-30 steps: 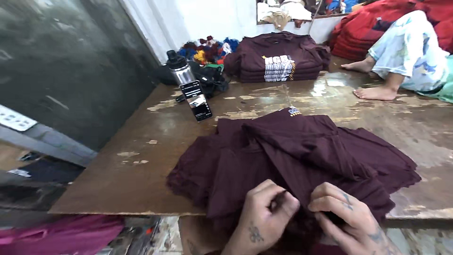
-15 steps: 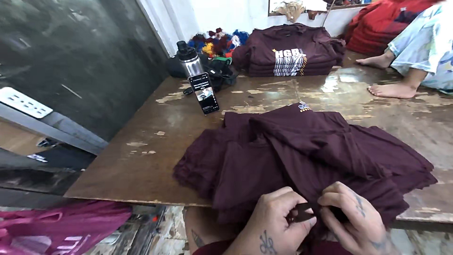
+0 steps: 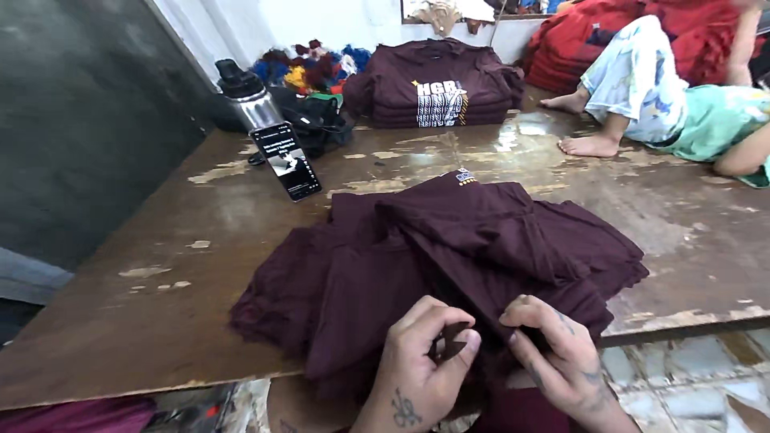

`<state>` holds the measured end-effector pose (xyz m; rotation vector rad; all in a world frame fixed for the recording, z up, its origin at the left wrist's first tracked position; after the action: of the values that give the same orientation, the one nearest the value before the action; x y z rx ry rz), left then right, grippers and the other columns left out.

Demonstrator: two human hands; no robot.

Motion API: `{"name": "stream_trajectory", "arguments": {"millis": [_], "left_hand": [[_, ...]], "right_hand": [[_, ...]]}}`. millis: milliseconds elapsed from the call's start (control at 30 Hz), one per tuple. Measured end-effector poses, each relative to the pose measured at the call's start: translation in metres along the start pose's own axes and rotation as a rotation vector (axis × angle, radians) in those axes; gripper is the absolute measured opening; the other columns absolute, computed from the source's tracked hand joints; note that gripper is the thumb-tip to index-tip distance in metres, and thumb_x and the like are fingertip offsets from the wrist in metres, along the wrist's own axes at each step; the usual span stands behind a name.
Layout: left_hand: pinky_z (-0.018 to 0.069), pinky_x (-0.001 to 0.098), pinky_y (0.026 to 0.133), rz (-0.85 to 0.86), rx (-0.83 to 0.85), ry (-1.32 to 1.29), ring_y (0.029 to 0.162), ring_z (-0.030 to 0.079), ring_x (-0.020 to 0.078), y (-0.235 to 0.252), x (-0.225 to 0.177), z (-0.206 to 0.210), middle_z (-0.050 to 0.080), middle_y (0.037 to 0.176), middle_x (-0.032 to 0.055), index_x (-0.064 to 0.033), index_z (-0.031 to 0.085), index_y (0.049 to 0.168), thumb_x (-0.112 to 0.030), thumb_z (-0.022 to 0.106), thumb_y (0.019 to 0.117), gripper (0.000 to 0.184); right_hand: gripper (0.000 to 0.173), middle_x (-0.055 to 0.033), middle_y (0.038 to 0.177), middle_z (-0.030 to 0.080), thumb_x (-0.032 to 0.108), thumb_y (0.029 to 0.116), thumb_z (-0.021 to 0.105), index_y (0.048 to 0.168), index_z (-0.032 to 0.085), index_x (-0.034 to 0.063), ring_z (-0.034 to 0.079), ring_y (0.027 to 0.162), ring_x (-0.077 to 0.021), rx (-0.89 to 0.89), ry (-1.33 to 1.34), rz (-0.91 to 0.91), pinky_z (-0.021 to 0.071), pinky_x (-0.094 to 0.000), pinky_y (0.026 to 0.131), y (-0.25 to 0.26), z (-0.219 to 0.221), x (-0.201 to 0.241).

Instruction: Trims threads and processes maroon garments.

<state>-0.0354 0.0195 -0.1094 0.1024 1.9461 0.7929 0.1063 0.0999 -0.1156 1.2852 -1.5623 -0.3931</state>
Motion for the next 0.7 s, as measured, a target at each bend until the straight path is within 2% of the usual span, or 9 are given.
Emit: {"name": "stream_trajectory", "arguments": {"millis": [100, 200, 333, 400, 467, 533, 600, 700], "left_hand": [[0.0449, 0.0099, 0.060, -0.021, 0.040, -0.001, 0.070, 0.055, -0.0012, -0.001, 0.001, 0.014, 0.063, 0.085, 0.0058, 0.0017, 0.070, 0.095, -0.023, 0.070, 0.0931, 0.024], [0.0469, 0.0129, 0.065, 0.016, 0.126, 0.002, 0.073, 0.057, 0.0036, -0.004, 0.001, 0.017, 0.060, 0.079, 0.0063, 0.0002, 0.065, 0.083, -0.017, 0.066, 0.0943, 0.020], [0.0471, 0.0121, 0.066, 0.048, 0.181, -0.010, 0.075, 0.057, 0.0024, -0.008, 0.002, 0.006, 0.061, 0.080, 0.0048, -0.0007, 0.065, 0.084, -0.018, 0.063, 0.0963, 0.021], [0.0447, 0.0100, 0.061, 0.032, 0.135, -0.035, 0.071, 0.055, -0.0005, -0.011, 0.005, 0.005, 0.060, 0.078, 0.0034, -0.0014, 0.065, 0.082, -0.015, 0.066, 0.0921, 0.017], [0.0428, 0.0084, 0.056, 0.036, 0.068, -0.045, 0.066, 0.054, -0.0024, -0.014, 0.007, 0.004, 0.059, 0.076, 0.0021, -0.0026, 0.064, 0.080, -0.012, 0.067, 0.0865, 0.012], [0.0441, 0.0087, 0.056, 0.069, 0.029, -0.062, 0.066, 0.055, -0.0017, -0.017, 0.008, 0.007, 0.059, 0.076, 0.0027, -0.0025, 0.063, 0.080, -0.012, 0.068, 0.0848, 0.012], [0.0447, 0.0094, 0.058, 0.083, 0.009, -0.101, 0.068, 0.055, -0.0008, -0.020, 0.007, 0.010, 0.058, 0.075, 0.0031, -0.0020, 0.062, 0.080, -0.013, 0.067, 0.0856, 0.013], [0.0454, 0.0114, 0.062, 0.034, 0.051, -0.221, 0.070, 0.056, 0.0002, -0.024, 0.007, 0.012, 0.058, 0.073, 0.0044, 0.0006, 0.060, 0.077, -0.013, 0.066, 0.0886, 0.019]], "right_hand": [[0.017, -0.0042, 0.095, 0.062, 0.022, 0.1057, 0.050, 0.105, 0.060, 0.0084, 0.064, 0.091, -0.0036, 0.024, 0.022, -0.033, 0.0522, -0.0135, 0.082, -0.001, 0.002, 0.002], [0.016, -0.0035, 0.096, 0.061, 0.022, 0.1060, 0.051, 0.104, 0.061, 0.0094, 0.063, 0.093, -0.0033, 0.051, 0.037, -0.058, 0.0519, -0.0130, 0.082, -0.003, 0.002, 0.003], [0.016, -0.0040, 0.093, 0.062, 0.022, 0.1054, 0.051, 0.102, 0.060, 0.0093, 0.063, 0.091, -0.0061, 0.075, 0.034, -0.090, 0.0522, -0.0150, 0.081, -0.004, 0.004, 0.005], [0.023, -0.0032, 0.089, 0.061, 0.028, 0.1078, 0.047, 0.107, 0.062, 0.0108, 0.061, 0.085, -0.0065, 0.102, 0.052, -0.078, 0.0511, -0.0164, 0.077, -0.005, 0.005, 0.004], [0.034, -0.0013, 0.084, 0.060, 0.038, 0.1099, 0.043, 0.121, 0.065, 0.0147, 0.059, 0.078, -0.0054, 0.135, 0.068, -0.051, 0.0495, -0.0169, 0.071, -0.008, 0.005, 0.001], [0.035, 0.0001, 0.083, 0.063, 0.040, 0.1088, 0.046, 0.124, 0.068, 0.0180, 0.058, 0.077, -0.0061, 0.167, 0.037, -0.058, 0.0480, -0.0174, 0.071, -0.010, 0.008, 0.001], [0.030, 0.0009, 0.079, 0.068, 0.038, 0.1047, 0.055, 0.117, 0.074, 0.0182, 0.057, 0.076, -0.0086, 0.208, -0.002, -0.077, 0.0453, -0.0198, 0.072, -0.014, 0.012, 0.000], [0.017, -0.0008, 0.074, 0.066, 0.028, 0.0957, 0.066, 0.099, 0.078, 0.0172, 0.060, 0.077, -0.0087, 0.234, -0.037, -0.075, 0.0481, -0.0183, 0.072, -0.012, 0.014, 0.001]]}}
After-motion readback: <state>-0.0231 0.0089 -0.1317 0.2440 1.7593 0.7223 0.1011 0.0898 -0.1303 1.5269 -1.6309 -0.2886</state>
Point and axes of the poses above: each hand's wrist, its own y-axis towards the middle knuckle, its own z-axis out of the palm, x = y × z, the point moved 8 cm from there along y, towards the middle knuckle
